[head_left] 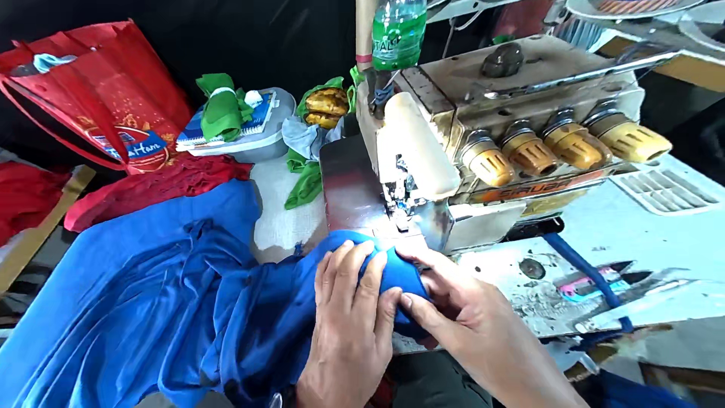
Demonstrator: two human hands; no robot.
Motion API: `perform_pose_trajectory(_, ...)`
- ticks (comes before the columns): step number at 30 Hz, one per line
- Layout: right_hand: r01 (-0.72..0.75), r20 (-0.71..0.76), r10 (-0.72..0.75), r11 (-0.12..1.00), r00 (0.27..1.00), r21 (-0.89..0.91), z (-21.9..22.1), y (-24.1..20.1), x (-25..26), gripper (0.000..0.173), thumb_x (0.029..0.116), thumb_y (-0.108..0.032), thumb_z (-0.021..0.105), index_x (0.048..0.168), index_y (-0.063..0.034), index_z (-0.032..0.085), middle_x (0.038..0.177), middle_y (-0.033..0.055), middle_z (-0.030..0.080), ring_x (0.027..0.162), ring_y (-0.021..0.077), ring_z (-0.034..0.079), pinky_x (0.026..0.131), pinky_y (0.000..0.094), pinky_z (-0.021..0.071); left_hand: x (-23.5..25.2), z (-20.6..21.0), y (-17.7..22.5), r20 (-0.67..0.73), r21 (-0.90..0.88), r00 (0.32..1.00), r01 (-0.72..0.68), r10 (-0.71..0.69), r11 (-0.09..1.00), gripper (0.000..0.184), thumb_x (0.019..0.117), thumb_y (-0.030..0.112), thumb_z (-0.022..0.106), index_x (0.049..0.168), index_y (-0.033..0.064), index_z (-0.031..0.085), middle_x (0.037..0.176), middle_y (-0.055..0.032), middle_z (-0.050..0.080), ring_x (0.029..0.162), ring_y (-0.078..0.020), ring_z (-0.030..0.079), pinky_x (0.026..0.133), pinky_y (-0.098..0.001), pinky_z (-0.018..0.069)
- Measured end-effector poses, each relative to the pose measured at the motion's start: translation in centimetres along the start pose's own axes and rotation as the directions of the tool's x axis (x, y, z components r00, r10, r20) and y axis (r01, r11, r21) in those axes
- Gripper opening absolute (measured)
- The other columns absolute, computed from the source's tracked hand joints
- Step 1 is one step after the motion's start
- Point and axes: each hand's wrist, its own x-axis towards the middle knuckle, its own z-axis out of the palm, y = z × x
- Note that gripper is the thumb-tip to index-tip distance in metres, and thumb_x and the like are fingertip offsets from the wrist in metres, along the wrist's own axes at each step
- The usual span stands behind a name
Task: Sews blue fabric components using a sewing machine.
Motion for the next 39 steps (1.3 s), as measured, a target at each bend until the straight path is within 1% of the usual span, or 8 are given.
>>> perform_pose_trajectory(8, -0.114, 0.035, 0.108, 0.937, 0.994, 0.329, -1.9, -1.1, 0.5, 0.046, 0.095, -0.004, 0.064, 0.14, -0.0004, 0.052, 0.091, -0.006, 0.074, 0.076, -0.0006, 0.069, 0.068, 0.016, 0.0591, 3.7, -0.2, -1.2, 0.112, -0.124, 0.985, -0.119, 0.133, 0.985, 0.031, 0.1044, 0.026, 0.053, 0.113, 0.0048, 0.074, 0.12, -0.0116, 0.069, 0.126, -0.0185, 0.058, 0.113, -0.0322, 0.0417)
perform_pose_trajectory(12, -0.102, -0.025, 0.121, 0.917, 0.992, 0.387, -1.8, -0.9, 1.5, 0.047, 0.0944, -0.004, 0.067, 0.14, -0.0066, 0.053, 0.074, -0.0115, 0.067, 0.063, -0.0012, 0.066, 0.056, 0.0155, 0.0577, 5.5, -0.3, -1.6, 0.103, -0.135, 0.992, -0.058, 0.072, 0.989, 0.024, 0.0999, 0.02, 0.059, 0.106, 0.005, 0.076, 0.11, -0.0071, 0.071, 0.115, -0.0112, 0.062, 0.104, -0.0249, 0.047)
perform_pose_trajectory(19, -0.108, -0.041, 0.141, 0.886, 0.989, 0.45, -1.4, -1.0, 1.4, 0.05, 0.0956, -0.007, 0.068, 0.141, -0.0101, 0.048, 0.076, -0.0076, 0.07, 0.064, 0.0042, 0.07, 0.055, 0.019, 0.0601, 6.3, -0.6, -2.1, 0.104, -0.114, 0.99, -0.08, 0.092, 0.99, 0.022, 0.0962, 0.018, 0.06, 0.103, 0.0045, 0.077, 0.106, -0.0083, 0.071, 0.113, -0.0091, 0.062, 0.102, -0.0188, 0.0451)
perform_pose_trajectory(26, 0.02, -0.085, 0.006, 0.954, 0.996, 0.299, -2.0, 1.0, 0.8, 0.036, 0.1085, -0.037, 0.045, 0.14, -0.0221, 0.054, 0.08, -0.003, 0.072, 0.064, 0.0096, 0.071, 0.058, 0.0236, 0.0614, 6.6, -1.5, -1.5, 0.198, -0.118, 0.978, -0.05, 0.073, 0.992, 0.026, 0.0996, 0.016, 0.059, 0.112, -0.0016, 0.074, 0.112, -0.0163, 0.069, 0.107, -0.019, 0.066, 0.095, -0.0286, 0.0518)
perform_pose_trajectory(31, 0.089, -0.16, -0.062, 0.982, 0.985, 0.168, -1.3, 1.1, 0.6, 0.051, 0.0899, -0.016, 0.07, 0.138, -0.0179, 0.054, 0.08, -0.008, 0.069, 0.063, 0.0065, 0.069, 0.055, 0.0232, 0.0608, 4.8, -1.1, -1.9, 0.133, -0.041, 0.983, -0.123, 0.128, 0.991, 0.038, 0.1055, 0.028, 0.051, 0.121, -0.0005, 0.07, 0.129, -0.0154, 0.067, 0.132, -0.0284, 0.058, 0.119, -0.0491, 0.0364)
perform_pose_trajectory(34, 0.054, -0.138, -0.017, 0.961, 0.99, 0.271, -1.0, 0.6, 0.5, 0.049, 0.0909, -0.005, 0.07, 0.136, -0.0126, 0.053, 0.08, -0.0018, 0.071, 0.061, 0.0107, 0.069, 0.054, 0.0253, 0.0613, 1.0, -0.9, -0.5, 0.015, -0.004, 0.992, -0.125, 0.125, 0.992, 0.036, 0.1037, 0.032, 0.052, 0.13, 0.009, 0.061, 0.144, -0.0127, 0.055, 0.144, -0.0293, 0.042, 0.121, -0.0541, 0.0273)
perform_pose_trajectory(37, 0.001, -0.1, 0.045, 0.909, 0.994, 0.416, -1.0, -0.3, 0.6, 0.044, 0.0936, 0.001, 0.065, 0.134, -0.0111, 0.052, 0.078, 0.0022, 0.069, 0.058, 0.0122, 0.067, 0.05, 0.0242, 0.0582, -2.4, 1.5, 0.4, -0.11, 0.086, 0.989, -0.094, 0.103, 0.992, 0.04, 0.0961, 0.026, 0.061, 0.135, 0.0217, 0.051, 0.148, -0.0063, 0.047, 0.145, -0.0239, 0.037, 0.121, -0.0514, 0.0244)
perform_pose_trajectory(39, -0.029, -0.067, 0.074, 0.86, 0.995, 0.51, -1.1, -0.9, 0.7, 0.042, 0.0955, 0.003, 0.061, 0.134, -0.0101, 0.051, 0.077, 0.0035, 0.068, 0.056, 0.0117, 0.066, 0.048, 0.0229, 0.0567, -2.7, 2.6, -0.1, -0.198, 0.057, 0.978, -0.06, 0.071, 0.997, 0.04, 0.0965, 0.023, 0.065, 0.134, 0.0199, 0.05, 0.143, -0.0065, 0.048, 0.14, -0.0228, 0.041, 0.12, -0.047, 0.0267)
